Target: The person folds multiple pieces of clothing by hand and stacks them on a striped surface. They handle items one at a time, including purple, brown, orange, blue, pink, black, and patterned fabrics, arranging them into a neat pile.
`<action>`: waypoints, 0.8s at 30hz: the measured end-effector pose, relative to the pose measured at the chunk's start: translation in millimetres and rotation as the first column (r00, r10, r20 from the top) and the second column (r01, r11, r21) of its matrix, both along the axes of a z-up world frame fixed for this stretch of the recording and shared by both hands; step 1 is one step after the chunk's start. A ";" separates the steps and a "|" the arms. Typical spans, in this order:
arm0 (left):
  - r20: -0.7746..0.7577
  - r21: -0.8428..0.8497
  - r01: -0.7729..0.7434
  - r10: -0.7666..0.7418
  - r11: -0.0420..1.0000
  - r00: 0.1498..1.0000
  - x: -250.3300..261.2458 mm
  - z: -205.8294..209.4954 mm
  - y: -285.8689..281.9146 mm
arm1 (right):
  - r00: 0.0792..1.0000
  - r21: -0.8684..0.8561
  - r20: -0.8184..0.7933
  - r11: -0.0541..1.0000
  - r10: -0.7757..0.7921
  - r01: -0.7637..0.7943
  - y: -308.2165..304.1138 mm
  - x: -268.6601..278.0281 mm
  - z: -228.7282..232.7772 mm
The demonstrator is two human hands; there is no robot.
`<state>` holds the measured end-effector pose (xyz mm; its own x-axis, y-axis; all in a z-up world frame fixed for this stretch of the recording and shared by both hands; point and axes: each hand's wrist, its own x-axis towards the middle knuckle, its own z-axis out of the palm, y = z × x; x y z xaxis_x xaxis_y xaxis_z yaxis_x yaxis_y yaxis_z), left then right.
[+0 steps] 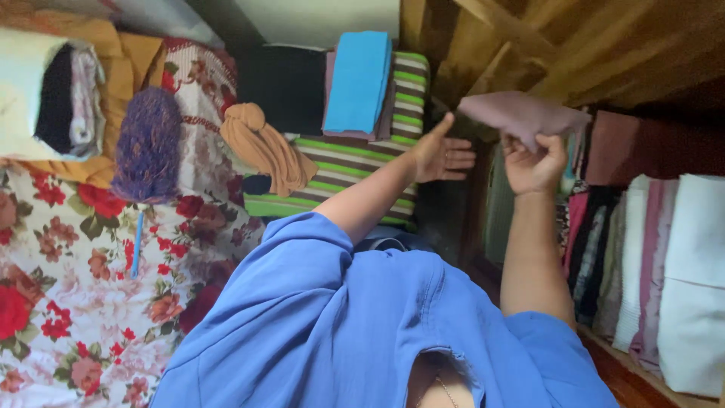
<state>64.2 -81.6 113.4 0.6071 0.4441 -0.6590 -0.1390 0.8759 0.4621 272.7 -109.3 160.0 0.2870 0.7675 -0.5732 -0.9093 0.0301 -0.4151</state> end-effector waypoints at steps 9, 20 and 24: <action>0.165 -0.242 -0.412 0.456 0.878 0.875 -115.3 -117.2 19.6 | 0.885 -0.156 -0.054 0.871 0.463 -0.465 -21.6 -128.2 10.3; -0.052 0.107 -0.557 0.564 0.824 0.824 -246.2 -135.8 81.6 | 0.746 -0.209 0.063 0.739 0.663 -0.640 63.4 -236.1 -55.6; -0.062 0.290 -0.578 0.618 0.763 0.784 -278.2 -131.3 110.8 | 0.597 -0.093 0.375 0.670 0.709 -0.737 101.4 -251.7 -77.7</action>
<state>-214.0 29.2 -17.9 0.0698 0.8396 -0.5387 -0.5107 0.4940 0.7037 20.9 -7.9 82.3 -0.2123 0.8442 -0.4921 -0.4339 -0.5327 -0.7266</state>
